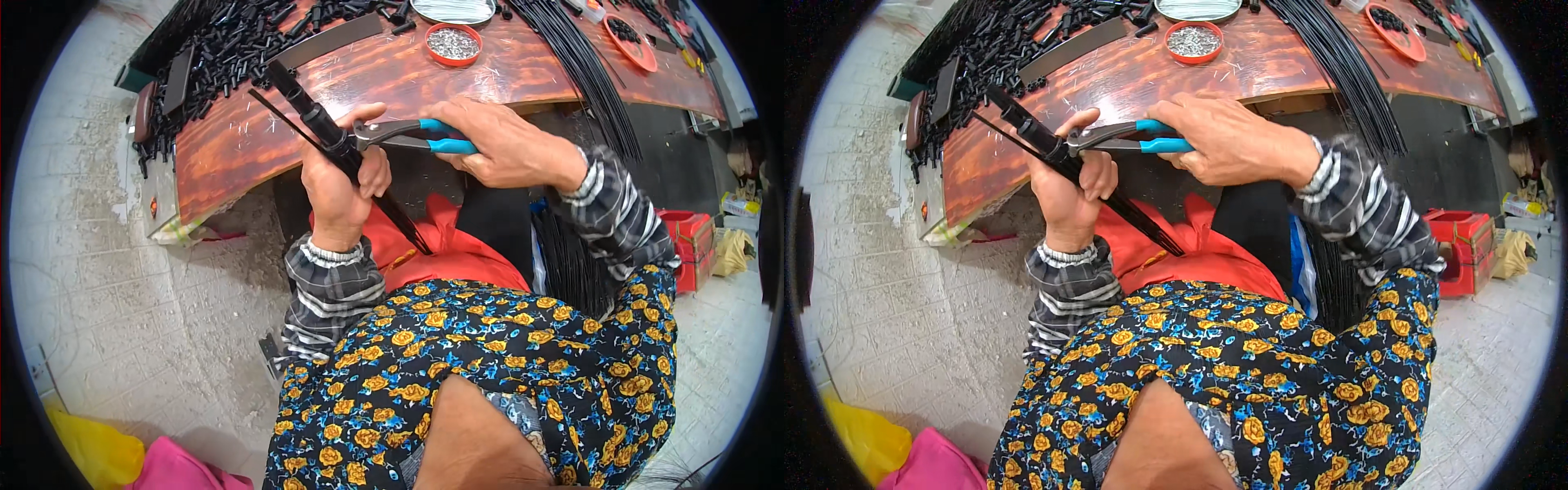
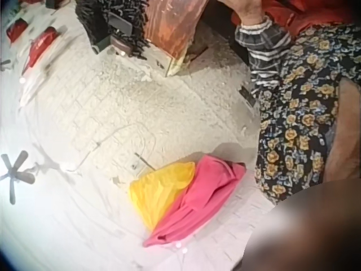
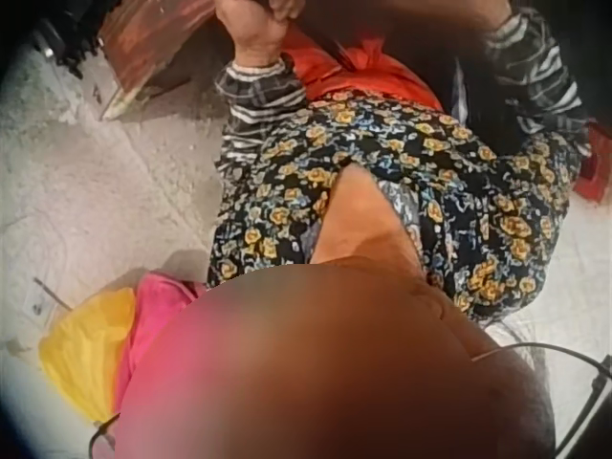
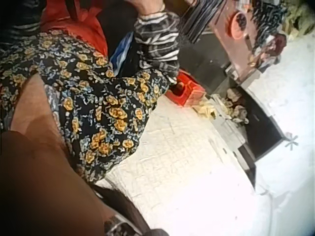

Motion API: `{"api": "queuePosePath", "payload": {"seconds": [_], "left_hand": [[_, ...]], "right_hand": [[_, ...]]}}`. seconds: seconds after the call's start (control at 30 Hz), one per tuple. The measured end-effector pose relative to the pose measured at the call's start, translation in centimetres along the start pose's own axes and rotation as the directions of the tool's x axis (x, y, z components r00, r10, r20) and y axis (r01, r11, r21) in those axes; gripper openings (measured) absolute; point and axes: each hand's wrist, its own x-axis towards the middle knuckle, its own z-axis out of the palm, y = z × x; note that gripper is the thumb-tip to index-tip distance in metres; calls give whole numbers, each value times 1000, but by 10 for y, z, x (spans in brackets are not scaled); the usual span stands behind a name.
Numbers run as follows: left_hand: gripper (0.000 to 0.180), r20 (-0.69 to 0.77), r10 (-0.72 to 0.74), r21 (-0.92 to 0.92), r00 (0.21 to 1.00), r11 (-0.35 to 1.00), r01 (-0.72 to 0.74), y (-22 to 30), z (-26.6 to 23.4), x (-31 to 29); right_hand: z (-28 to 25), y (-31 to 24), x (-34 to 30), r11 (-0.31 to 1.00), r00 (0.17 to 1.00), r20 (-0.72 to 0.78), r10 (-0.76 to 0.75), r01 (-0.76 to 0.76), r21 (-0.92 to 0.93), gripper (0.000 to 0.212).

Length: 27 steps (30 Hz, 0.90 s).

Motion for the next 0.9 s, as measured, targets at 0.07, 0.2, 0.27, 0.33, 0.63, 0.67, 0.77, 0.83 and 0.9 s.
{"api": "queuePosePath", "payload": {"seconds": [0.07, 0.2, 0.27, 0.33, 0.63, 0.67, 0.77, 0.83, 0.9], "left_hand": [[87, -27, 2, 11, 1000, 1000, -2, 1, -1, 1], [87, -83, 8, 33, 997, 999, -5, 1, -3, 2], [88, -82, 13, 37, 997, 999, -9, 1, -2, 3], [88, -82, 17, 42, 996, 999, -14, -1, -1, 4], [91, -38, 13, 21, 999, 1000, -12, -1, -1, 4], [91, -41, 10, 1, 999, 1000, -10, -1, -3, 5], [92, -32, 25, -11, 999, 1000, -26, -3, -6, 6], [92, -22, 42, -4, 999, 999, -43, -3, -5, 5], [91, -19, 45, 31, 999, 999, -45, -1, -3, 5]], "right_hand": [[8, -2, -3, 983, 991, -130, -14, -10, -181, 65], [16, -1, 2, 930, 971, -221, -95, 7, -367, 69], [15, -1, 3, 902, 967, -232, -106, -5, -431, 72], [12, -1, 2, 897, 964, -239, -114, -3, -442, 72], [10, 0, -1, 908, 968, -223, -118, 14, -420, 67], [10, 0, -2, 952, 982, -169, -84, 29, -305, 65], [8, -5, -9, 997, 995, -94, -21, 14, -71, 59], [9, -2, -10, 998, 987, -153, -46, 40, -41, 55], [4, -4, -9, 997, 982, -184, -48, 35, -72, 55]]}}
